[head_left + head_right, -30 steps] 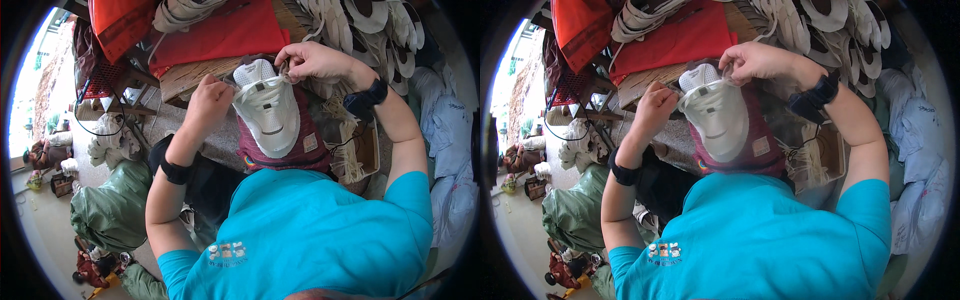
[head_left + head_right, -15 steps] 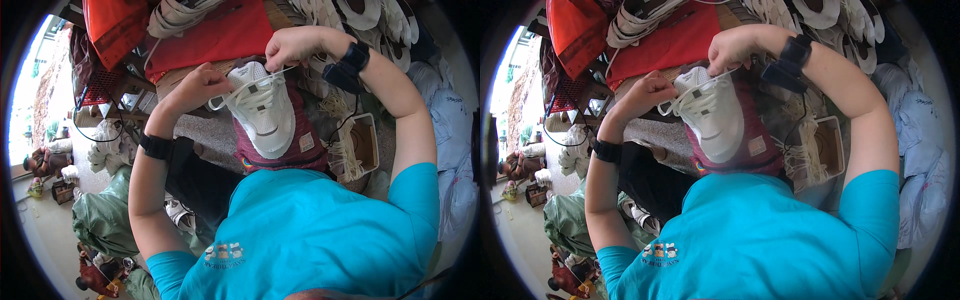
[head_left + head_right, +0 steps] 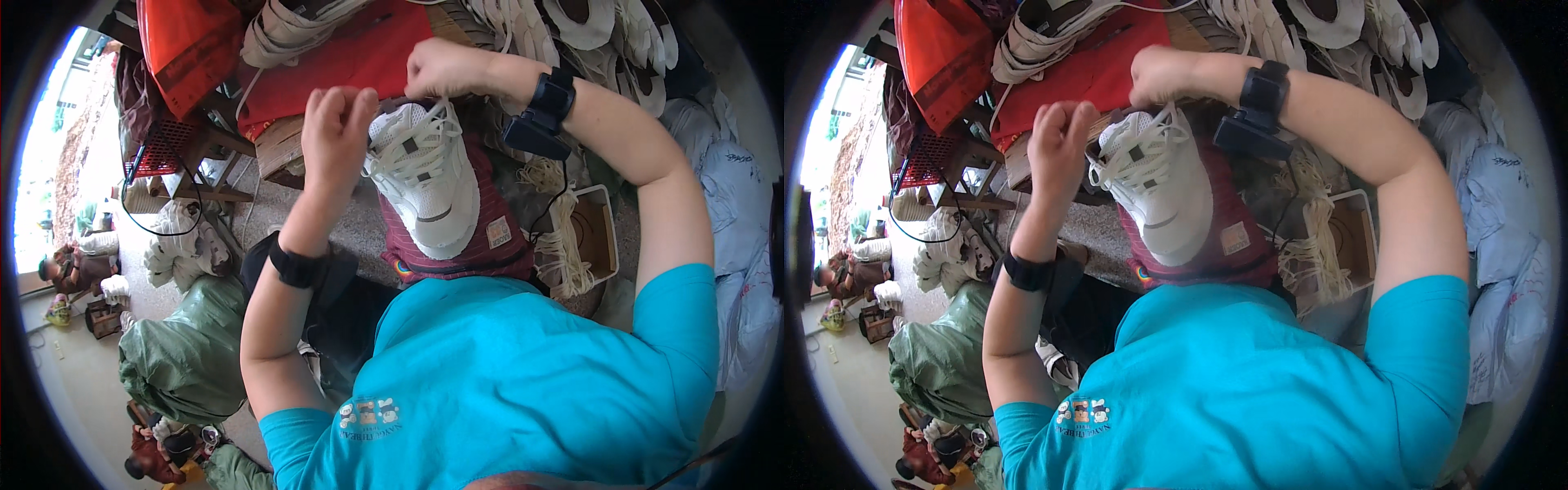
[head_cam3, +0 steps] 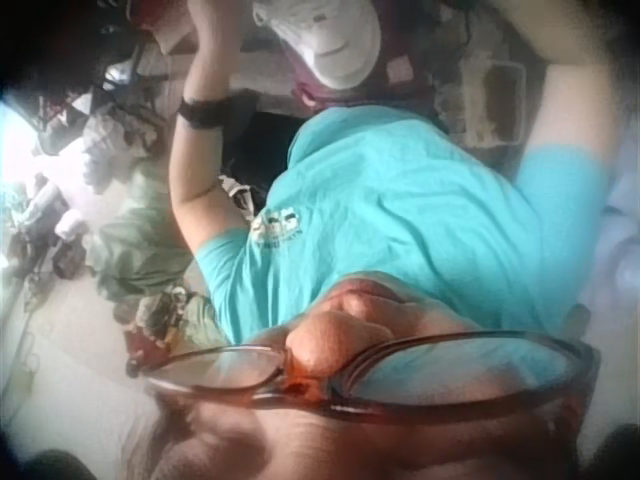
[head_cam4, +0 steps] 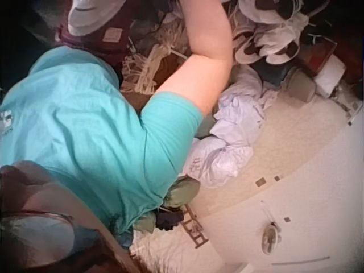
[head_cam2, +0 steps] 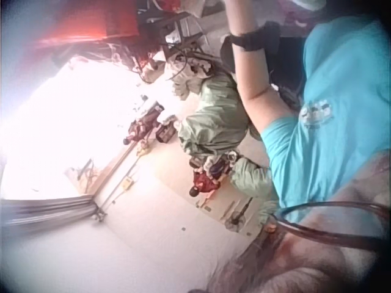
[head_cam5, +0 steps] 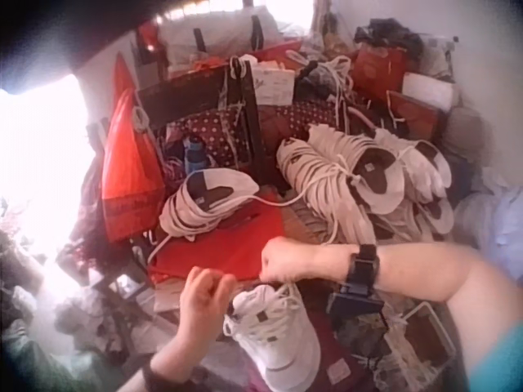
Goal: The person sits on the floor and threads white shoelaces through the eyelets of a white shoe. They pull the laces tight and adjust the fit, then place the shoe aside and pick up another shoe to repeat the process.
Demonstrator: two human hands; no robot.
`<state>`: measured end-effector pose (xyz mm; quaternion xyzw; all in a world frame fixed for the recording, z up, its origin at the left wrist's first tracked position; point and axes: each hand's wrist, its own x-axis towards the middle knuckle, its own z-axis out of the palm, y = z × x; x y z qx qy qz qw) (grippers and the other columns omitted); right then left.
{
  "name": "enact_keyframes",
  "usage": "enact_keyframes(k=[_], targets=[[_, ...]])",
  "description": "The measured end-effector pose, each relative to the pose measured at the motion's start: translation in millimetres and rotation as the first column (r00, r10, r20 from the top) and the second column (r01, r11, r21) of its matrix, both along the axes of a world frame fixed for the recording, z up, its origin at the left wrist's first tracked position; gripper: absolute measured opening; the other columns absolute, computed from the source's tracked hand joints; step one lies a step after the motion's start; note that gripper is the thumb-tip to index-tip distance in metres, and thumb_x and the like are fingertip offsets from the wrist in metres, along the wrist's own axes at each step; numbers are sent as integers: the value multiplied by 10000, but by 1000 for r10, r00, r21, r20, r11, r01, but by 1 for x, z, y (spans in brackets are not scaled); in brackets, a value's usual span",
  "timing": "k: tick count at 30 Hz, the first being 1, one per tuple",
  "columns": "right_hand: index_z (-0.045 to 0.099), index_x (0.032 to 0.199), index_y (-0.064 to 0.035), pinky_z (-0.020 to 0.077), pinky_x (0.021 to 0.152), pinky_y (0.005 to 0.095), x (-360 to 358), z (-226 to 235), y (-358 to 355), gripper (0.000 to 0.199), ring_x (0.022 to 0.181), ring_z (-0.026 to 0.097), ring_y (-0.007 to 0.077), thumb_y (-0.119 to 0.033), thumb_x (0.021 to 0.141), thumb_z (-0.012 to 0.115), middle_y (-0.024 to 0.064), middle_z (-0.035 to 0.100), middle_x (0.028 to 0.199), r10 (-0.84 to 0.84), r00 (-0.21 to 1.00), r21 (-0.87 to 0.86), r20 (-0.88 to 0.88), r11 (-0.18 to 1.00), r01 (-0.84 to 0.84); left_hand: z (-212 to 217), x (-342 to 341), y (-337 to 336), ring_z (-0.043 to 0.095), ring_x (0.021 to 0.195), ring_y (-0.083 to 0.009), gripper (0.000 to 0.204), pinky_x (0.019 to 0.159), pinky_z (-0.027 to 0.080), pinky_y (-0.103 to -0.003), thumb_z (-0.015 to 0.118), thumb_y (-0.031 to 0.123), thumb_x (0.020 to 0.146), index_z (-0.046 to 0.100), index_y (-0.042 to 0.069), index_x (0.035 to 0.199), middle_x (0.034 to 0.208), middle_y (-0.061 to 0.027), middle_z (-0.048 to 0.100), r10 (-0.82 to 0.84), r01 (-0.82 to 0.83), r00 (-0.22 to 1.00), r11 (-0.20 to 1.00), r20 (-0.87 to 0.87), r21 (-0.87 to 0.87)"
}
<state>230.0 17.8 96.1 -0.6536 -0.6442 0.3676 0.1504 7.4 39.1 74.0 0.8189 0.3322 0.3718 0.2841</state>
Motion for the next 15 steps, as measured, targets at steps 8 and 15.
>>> enact_keyframes(k=[8, 15], targets=[[721, 818, 10, 516, 703, 376, 8, -7, -23, 315, 698, 647, 281, -305, 825, 710, 138, 676, 743, 147, 976, 297, 162, 936, -191, -7, -38, -52, 510, 933, -294, 234, 811, 446, -404, 801, 165, 740, 630, 59, 860, 963, -106, 526, 30, 71, 950, 949, -311, 308], [758, 824, -55, 507, 782, 409, -1, 15, -33, 453, 761, 660, 311, -468, 894, 587, 119, 706, 776, 98, 922, 71, 376, 988, -134, -21, -51, -52, 507, 856, -252, 185, 713, 460, -332, 758, 60, 738, 601, 39, 833, 903, -91, 487, -206, 226, 964, 968, -168, 108]])
